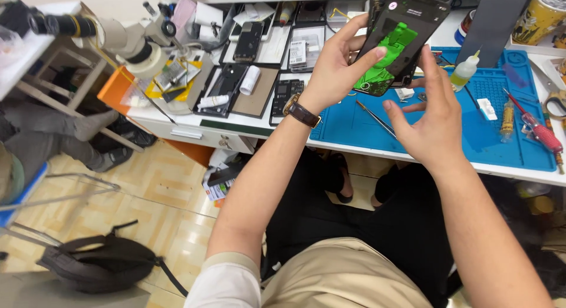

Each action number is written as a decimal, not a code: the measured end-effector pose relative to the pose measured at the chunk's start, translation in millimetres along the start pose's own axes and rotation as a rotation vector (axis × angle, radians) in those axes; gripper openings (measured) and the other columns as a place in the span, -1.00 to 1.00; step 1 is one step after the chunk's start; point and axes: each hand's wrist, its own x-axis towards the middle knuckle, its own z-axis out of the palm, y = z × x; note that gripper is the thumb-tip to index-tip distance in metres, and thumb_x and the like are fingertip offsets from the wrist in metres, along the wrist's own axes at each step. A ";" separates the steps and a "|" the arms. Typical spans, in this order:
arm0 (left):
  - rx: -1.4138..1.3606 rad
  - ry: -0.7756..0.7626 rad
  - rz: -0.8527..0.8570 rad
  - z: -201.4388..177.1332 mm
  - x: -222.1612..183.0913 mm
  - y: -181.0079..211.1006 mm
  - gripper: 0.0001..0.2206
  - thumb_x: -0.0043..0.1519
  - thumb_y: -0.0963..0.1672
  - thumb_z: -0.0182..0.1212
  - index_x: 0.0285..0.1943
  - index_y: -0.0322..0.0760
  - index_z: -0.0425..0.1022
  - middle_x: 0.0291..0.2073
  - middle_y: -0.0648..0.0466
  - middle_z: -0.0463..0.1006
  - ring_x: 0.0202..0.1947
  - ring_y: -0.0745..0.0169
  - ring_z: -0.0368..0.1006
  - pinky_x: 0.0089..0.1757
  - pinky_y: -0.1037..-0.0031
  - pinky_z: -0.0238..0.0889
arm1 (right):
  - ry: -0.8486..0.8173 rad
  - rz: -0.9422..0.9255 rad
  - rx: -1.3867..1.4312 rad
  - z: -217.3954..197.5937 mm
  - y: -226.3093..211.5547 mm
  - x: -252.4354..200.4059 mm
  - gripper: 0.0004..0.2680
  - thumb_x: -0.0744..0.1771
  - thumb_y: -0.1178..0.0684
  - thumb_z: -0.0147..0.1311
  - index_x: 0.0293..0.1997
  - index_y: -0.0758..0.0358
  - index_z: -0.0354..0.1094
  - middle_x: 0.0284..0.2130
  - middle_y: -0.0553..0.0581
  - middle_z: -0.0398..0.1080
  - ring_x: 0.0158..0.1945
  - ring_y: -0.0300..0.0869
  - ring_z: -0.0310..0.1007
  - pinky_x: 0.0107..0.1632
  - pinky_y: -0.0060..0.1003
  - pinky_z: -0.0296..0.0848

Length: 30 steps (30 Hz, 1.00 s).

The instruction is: Testing the touchscreen and disassembling the screen assembly of a smartphone using a precision tool

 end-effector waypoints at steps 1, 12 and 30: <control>0.024 -0.001 0.012 0.9 -1.4 0.5 -0.48 0.36 -0.12 0.40 0.49 -0.17 0.32 0.09 0.02 0.76 0.14 0.27 0.68 0.05 0.50 0.58 | 0.014 -0.024 0.000 -0.4 1.7 -1.1 -0.35 0.43 0.21 0.28 0.69 0.16 -0.19 0.41 0.40 0.24 0.14 0.03 0.39 -0.15 -0.19 0.66; -0.013 -0.052 0.115 1.8 -4.8 -17.2 -0.51 0.42 -0.15 0.42 0.49 -0.19 0.29 0.23 0.05 0.67 0.21 0.24 0.67 0.09 0.48 0.60 | 0.046 -0.039 -0.021 1.1 14.9 -10.7 -0.41 0.47 0.13 0.28 0.67 0.10 -0.13 0.38 0.33 0.34 0.13 -0.06 0.47 -0.13 -0.32 0.68; -0.014 0.020 0.031 -4.6 -37.9 -22.0 -0.52 0.41 -0.15 0.42 0.46 -0.25 0.31 0.23 0.03 0.61 0.15 0.19 0.65 0.18 0.39 0.57 | 0.009 -0.052 0.091 7.4 15.7 -23.2 -0.47 0.44 0.18 0.28 0.61 0.24 0.02 0.40 0.36 0.32 0.08 -0.07 0.51 -0.13 -0.29 0.68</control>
